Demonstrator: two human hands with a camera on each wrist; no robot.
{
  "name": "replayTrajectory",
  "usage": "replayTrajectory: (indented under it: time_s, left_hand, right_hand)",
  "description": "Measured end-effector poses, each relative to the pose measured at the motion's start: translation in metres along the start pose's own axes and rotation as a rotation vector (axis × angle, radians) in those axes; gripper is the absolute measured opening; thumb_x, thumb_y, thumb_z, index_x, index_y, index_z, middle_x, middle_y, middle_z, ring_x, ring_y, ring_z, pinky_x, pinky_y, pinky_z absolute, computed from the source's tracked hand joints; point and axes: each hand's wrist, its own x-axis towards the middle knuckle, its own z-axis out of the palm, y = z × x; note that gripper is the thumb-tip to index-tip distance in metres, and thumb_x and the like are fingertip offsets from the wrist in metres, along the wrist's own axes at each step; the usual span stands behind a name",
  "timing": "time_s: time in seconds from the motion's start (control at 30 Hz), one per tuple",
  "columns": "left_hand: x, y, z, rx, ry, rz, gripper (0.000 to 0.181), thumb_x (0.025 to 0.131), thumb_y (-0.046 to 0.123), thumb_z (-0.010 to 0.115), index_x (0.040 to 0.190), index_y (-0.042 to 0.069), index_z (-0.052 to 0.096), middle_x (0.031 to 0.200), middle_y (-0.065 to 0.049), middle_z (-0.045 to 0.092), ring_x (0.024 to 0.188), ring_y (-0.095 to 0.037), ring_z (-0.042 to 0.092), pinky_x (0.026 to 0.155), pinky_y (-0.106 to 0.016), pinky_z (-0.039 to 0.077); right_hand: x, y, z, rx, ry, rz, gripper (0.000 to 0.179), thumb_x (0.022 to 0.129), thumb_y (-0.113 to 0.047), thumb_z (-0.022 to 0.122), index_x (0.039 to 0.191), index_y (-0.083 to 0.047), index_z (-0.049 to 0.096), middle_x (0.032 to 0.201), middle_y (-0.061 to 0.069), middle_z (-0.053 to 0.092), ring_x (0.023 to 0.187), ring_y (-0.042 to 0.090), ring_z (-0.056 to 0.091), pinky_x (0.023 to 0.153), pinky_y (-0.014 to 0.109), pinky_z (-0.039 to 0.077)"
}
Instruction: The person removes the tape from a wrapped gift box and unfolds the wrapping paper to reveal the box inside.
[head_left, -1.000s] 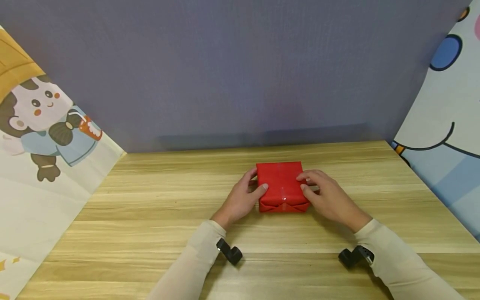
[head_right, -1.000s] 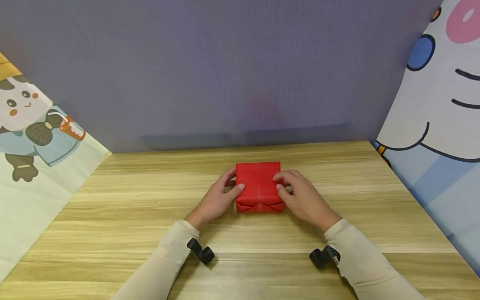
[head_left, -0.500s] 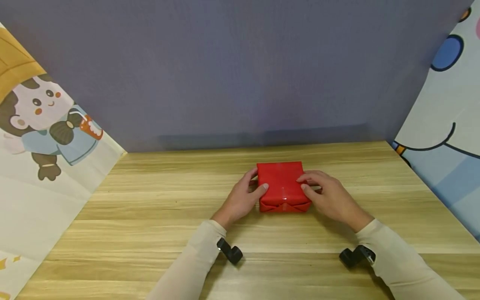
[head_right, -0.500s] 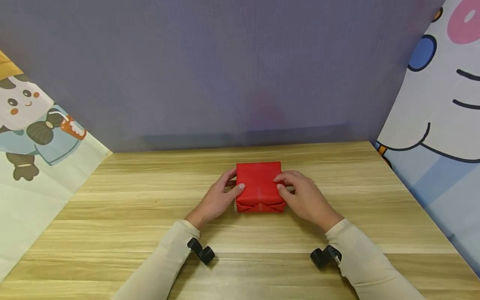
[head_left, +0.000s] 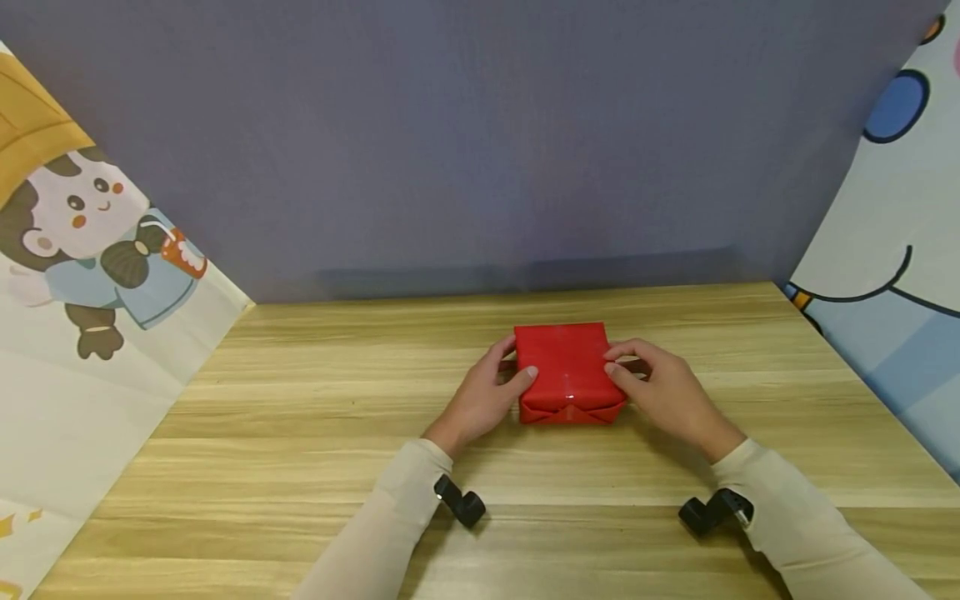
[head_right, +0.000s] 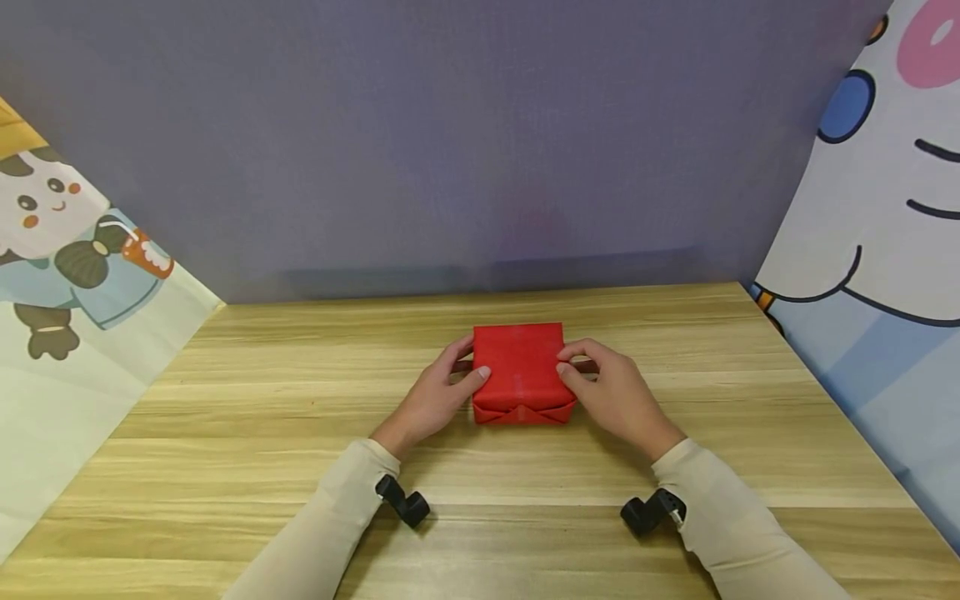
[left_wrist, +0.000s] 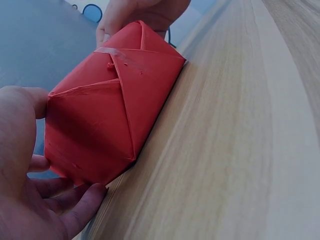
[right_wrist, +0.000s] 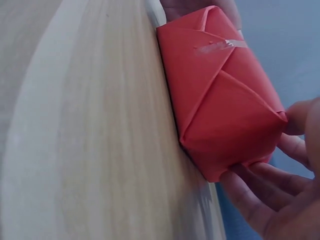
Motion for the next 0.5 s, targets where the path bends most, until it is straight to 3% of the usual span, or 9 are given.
replayTrajectory:
  time_s: [0.33,0.5]
  left_hand:
    - [0.0016,-0.002,0.0007,0.004,0.004,-0.004,0.069,0.099,0.037,0.063,0.157,0.017,0.033,0.148,-0.006,0.049,0.127,-0.024,0.056,0.103,-0.036,0.046]
    - [0.0013,-0.0029,0.0011,0.008,0.008,-0.002,0.068,0.099,0.037,0.063,0.157,0.017,0.033,0.148,-0.006,0.049,0.126,-0.024,0.056,0.102,-0.036,0.047]
  right_hand:
    - [0.0012,0.0026,0.0033,0.005,0.111,-0.009,0.012,0.098,-0.022,0.068,0.101,-0.01,0.069,0.119,0.011,0.07,0.099,0.026,0.07,0.077,0.009,0.048]
    - [0.002,0.004,0.0045,0.065,0.096,0.013,0.02,0.097,-0.018,0.068,0.109,-0.003,0.065,0.118,0.015,0.07,0.103,0.028,0.07,0.078,0.01,0.05]
